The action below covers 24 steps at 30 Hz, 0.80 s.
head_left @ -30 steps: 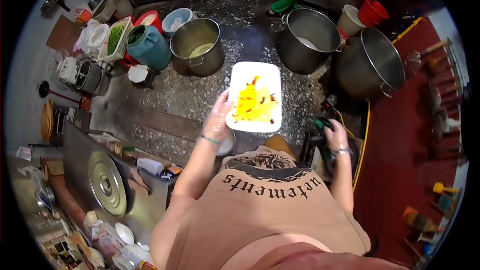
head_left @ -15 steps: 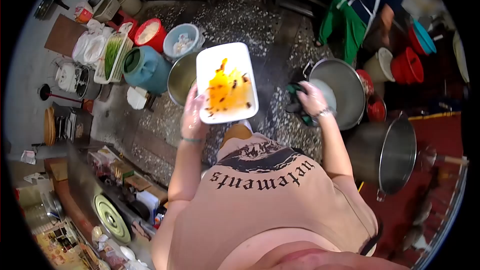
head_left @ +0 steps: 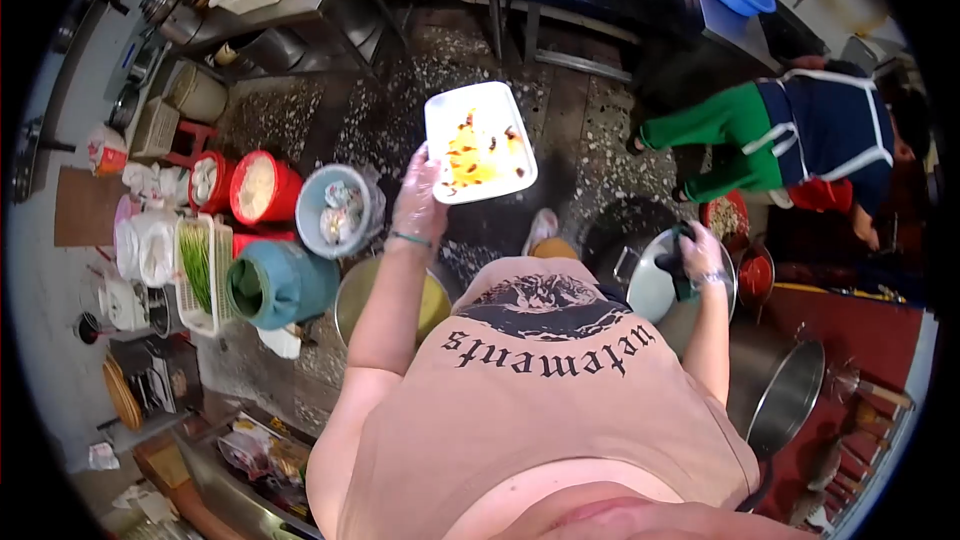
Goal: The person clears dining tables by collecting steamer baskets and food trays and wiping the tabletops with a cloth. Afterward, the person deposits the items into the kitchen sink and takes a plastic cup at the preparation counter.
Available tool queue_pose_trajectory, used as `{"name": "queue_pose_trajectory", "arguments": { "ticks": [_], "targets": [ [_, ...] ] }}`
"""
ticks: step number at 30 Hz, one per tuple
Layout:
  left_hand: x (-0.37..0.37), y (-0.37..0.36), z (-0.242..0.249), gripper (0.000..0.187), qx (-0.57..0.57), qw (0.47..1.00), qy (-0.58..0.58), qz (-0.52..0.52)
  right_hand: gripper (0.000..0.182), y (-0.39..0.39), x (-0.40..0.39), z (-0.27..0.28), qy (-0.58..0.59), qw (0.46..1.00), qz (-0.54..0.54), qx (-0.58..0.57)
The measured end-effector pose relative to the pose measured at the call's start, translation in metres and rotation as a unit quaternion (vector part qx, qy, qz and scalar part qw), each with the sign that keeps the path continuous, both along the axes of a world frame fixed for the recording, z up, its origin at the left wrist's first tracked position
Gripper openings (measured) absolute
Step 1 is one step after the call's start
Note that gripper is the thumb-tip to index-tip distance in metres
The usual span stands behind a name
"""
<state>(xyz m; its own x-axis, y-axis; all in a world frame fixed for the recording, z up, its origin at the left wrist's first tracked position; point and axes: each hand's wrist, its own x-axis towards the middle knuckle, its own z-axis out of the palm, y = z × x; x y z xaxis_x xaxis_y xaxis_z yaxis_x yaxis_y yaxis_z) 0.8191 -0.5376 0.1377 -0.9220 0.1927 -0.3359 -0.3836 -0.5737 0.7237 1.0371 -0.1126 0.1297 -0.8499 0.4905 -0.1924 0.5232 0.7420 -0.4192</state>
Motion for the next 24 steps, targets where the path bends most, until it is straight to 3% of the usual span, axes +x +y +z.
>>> {"name": "queue_pose_trajectory", "arguments": {
  "ticks": [3,6,8,14,15,16,18,19,20,21,22,24],
  "targets": [
    [-0.12,0.055,-0.012,0.041,0.043,0.999,-0.019,-0.026,0.038,0.063,-0.097,-0.039,-0.022,0.999,-0.028,0.014],
    [-0.244,0.094,-0.036,0.04,0.016,0.998,-0.053,0.008,0.037,0.095,-0.286,-0.071,-0.005,1.0,0.004,-0.02],
    [-0.304,0.092,-0.021,0.037,0.004,0.996,-0.079,0.03,0.037,0.087,-0.393,-0.08,0.038,0.997,0.061,-0.033],
    [-0.508,0.08,-0.022,0.036,-0.082,0.993,-0.039,0.073,0.035,0.035,-0.679,-0.037,0.121,0.969,0.184,-0.108],
    [-0.55,0.08,-0.027,0.038,-0.079,0.993,-0.051,0.068,0.033,0.033,-0.708,-0.03,0.084,0.971,0.176,-0.135],
    [-0.59,0.081,-0.035,0.039,-0.085,0.993,-0.06,0.046,0.033,0.034,-0.73,-0.041,0.151,0.967,0.157,-0.134],
    [-0.672,0.09,-0.065,0.039,-0.109,0.991,-0.072,0.02,0.034,0.048,-0.76,-0.049,0.146,0.975,0.13,-0.103],
    [-0.715,0.098,-0.078,0.039,-0.104,0.991,-0.078,0.018,0.036,0.053,-0.767,-0.054,0.113,0.987,0.068,-0.092],
    [-0.762,0.103,-0.09,0.038,-0.15,0.985,-0.078,-0.03,0.037,0.066,-0.775,-0.077,0.123,0.982,0.019,-0.145],
    [-0.798,0.112,-0.095,0.038,-0.174,0.98,-0.092,-0.03,0.037,0.072,-0.775,-0.085,0.143,0.982,-0.005,-0.124],
    [-0.83,0.125,-0.099,0.038,-0.199,0.974,-0.107,-0.029,0.037,0.074,-0.778,-0.075,0.096,0.979,-0.047,-0.171],
    [-0.895,0.145,-0.123,0.034,-0.251,0.957,-0.145,-0.031,0.036,0.086,-0.777,-0.078,0.077,0.986,-0.09,-0.12]
  ]
}}
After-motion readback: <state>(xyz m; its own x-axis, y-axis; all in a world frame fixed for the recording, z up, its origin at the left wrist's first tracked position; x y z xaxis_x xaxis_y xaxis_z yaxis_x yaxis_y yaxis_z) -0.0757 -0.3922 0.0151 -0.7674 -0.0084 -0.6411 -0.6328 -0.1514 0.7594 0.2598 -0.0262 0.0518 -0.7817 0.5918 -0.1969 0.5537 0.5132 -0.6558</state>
